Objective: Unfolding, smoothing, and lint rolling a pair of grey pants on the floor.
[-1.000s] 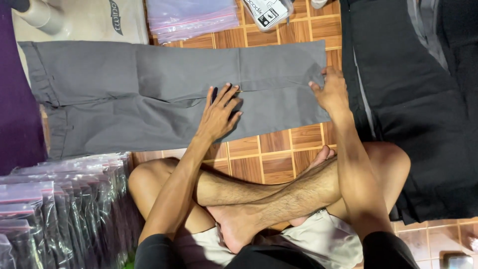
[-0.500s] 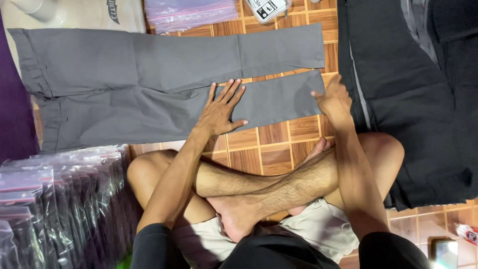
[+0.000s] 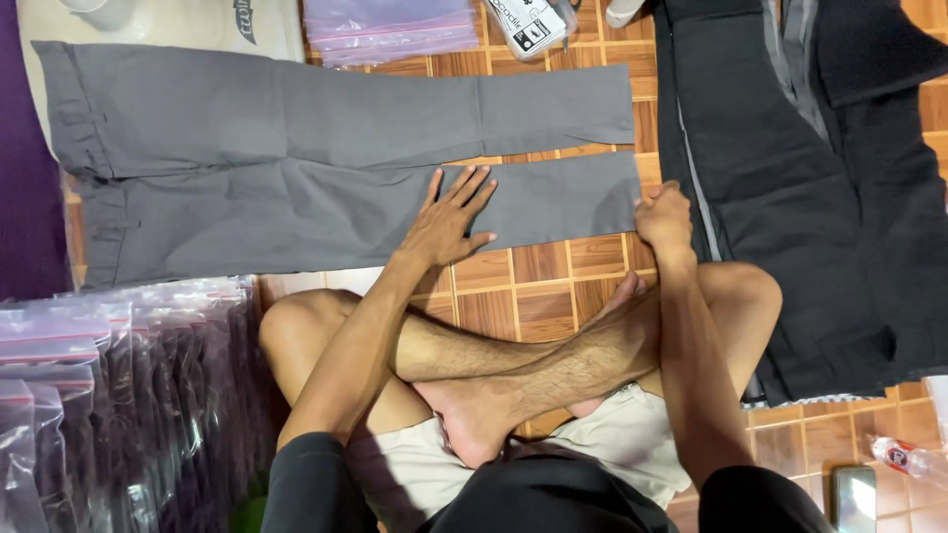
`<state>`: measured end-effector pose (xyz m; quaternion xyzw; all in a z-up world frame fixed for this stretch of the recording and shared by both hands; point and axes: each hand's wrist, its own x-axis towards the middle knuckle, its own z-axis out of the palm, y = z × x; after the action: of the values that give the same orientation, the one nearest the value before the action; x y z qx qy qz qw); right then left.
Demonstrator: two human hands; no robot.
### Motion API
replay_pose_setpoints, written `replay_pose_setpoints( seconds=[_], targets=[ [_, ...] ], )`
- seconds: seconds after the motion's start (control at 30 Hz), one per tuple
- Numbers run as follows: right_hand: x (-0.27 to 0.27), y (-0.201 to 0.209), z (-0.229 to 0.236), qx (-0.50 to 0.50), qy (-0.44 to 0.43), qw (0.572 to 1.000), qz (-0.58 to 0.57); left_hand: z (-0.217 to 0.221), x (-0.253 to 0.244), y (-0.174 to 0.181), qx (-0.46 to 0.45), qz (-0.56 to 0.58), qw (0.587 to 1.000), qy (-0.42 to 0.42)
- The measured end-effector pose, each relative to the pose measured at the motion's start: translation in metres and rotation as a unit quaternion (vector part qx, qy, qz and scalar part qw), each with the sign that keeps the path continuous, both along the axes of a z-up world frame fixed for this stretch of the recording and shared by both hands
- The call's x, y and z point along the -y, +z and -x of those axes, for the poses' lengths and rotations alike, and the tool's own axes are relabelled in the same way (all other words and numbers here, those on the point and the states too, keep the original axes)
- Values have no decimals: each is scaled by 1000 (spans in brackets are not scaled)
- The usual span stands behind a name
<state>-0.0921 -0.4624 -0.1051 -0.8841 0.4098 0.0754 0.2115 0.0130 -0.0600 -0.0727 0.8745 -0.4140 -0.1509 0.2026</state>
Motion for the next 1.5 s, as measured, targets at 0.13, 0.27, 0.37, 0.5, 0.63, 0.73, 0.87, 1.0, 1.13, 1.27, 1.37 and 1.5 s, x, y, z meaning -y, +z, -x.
replay_pose_setpoints(
  seconds=[0.13, 0.27, 0.37, 0.5, 0.63, 0.73, 0.87, 1.0, 1.13, 1.27, 1.37, 1.5],
  targets=[
    [-53, 79, -1, 73, 66, 994, 50, -1, -2, -3, -15, 4, 1000, -4],
    [-27, 41, 0, -58, 160, 985, -29, -1, -3, 1, -39, -12, 999, -6],
    [-9, 19, -19, -145, 221, 964, -33, -6, -1, 2, -39, -18, 999, -3],
    [-79, 143, -48, -380, 319, 868, -1, -3, -2, 0, -49, -28, 998, 0],
    [-85, 217, -115, -375, 415, 825, -81, -7, -2, 0, -61, -40, 997, -6],
    [-35, 175, -182, -104, 415, 903, 45, -9, 0, -1, -68, -51, 996, -11],
    [9, 160, -252, 164, 486, 719, 468, -10, 2, 4, -42, -63, 997, -17],
    [49, 134, -278, 51, 429, 731, 528, -12, 3, -1, -54, -74, 996, -23],
    [44, 123, -252, 42, 401, 680, 613, -14, 3, 1, -63, -78, 995, -21],
    [85, 83, -217, -76, 372, 729, 570, -15, 2, -6, -47, -53, 997, -29],
    [64, 77, -156, -26, 340, 822, 457, -12, -1, -8, -30, -36, 998, -31],
    [-55, 122, -50, 48, 223, 956, 182, -10, -2, -12, -51, -51, 997, -20]
  ],
)
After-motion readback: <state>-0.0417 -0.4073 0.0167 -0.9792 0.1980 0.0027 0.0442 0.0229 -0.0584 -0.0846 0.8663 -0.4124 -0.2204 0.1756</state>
